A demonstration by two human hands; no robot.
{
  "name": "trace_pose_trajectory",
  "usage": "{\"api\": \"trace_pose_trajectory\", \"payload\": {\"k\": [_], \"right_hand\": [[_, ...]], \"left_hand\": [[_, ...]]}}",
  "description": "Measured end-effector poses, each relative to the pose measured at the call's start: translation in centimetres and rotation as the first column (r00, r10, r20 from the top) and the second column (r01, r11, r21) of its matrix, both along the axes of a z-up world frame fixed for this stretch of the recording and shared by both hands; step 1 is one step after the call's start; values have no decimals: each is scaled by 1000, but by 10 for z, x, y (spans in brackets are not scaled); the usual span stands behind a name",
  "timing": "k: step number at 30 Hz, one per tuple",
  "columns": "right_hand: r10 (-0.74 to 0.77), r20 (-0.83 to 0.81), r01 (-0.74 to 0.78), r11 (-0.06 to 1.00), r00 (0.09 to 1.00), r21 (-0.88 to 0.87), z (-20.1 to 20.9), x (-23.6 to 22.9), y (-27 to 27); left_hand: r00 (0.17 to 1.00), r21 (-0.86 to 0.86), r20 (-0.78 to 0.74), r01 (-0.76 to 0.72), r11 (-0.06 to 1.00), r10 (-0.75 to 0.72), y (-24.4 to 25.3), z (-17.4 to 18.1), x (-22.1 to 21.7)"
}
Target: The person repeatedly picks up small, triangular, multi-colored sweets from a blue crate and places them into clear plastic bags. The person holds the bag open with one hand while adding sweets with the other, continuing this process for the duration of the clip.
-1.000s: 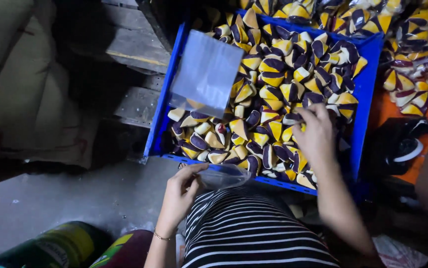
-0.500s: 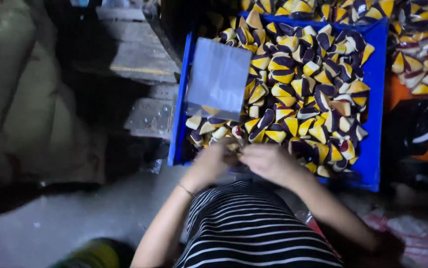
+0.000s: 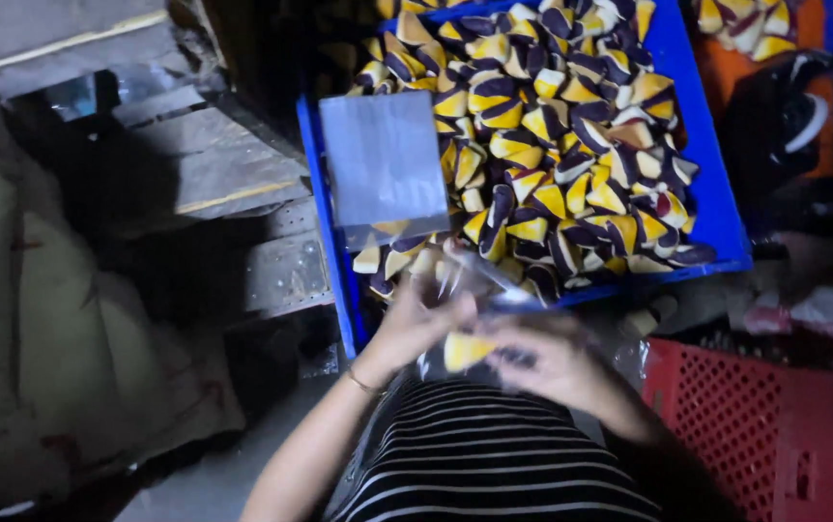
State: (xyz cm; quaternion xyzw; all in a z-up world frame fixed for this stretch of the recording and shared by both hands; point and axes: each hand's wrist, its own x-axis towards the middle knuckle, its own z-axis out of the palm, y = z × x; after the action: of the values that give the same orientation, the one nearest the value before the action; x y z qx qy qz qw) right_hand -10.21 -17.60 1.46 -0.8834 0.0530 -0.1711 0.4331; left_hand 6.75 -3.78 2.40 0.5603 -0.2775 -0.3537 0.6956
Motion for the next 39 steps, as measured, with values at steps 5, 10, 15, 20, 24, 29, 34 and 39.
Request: {"api": "trace_pose_trajectory", "payload": {"k": [5, 10, 15, 20, 24, 29, 34, 39], "right_hand": [[196, 62, -202, 972, 979, 120, 24, -10, 8], [167, 27, -168, 985, 986, 39, -15, -24, 10], [343, -81, -347, 937, 936, -44, -6, -10, -27], [-562, -597, 124, 779, 572, -614, -66, 18, -115], [-407, -400, -1, 700, 821, -714, -33, 25, -123], [507, -13, -376, 622, 862, -687, -66, 69, -130], [338, -28, -301, 792, 941, -531, -71, 95, -151], [-233, -294, 81, 890, 927, -449, -58, 145, -181]], "left_hand": [[856, 168, -516, 146, 975, -39, 12, -34, -17], [781, 107, -591, 323, 940, -201, 23, -41, -47], [753, -74, -646, 100, 992, -124, 22, -63, -48], [768, 99, -534, -358, 928, 354, 49, -80, -28], [727, 55, -547, -463, 884, 415, 50, -75, -45], [642, 54, -582, -582, 812, 499, 25, -91, -83], [586, 83, -567, -659, 748, 579, 39, -80, -111], [532, 76, -569, -726, 684, 627, 36, -94, -128]]}}
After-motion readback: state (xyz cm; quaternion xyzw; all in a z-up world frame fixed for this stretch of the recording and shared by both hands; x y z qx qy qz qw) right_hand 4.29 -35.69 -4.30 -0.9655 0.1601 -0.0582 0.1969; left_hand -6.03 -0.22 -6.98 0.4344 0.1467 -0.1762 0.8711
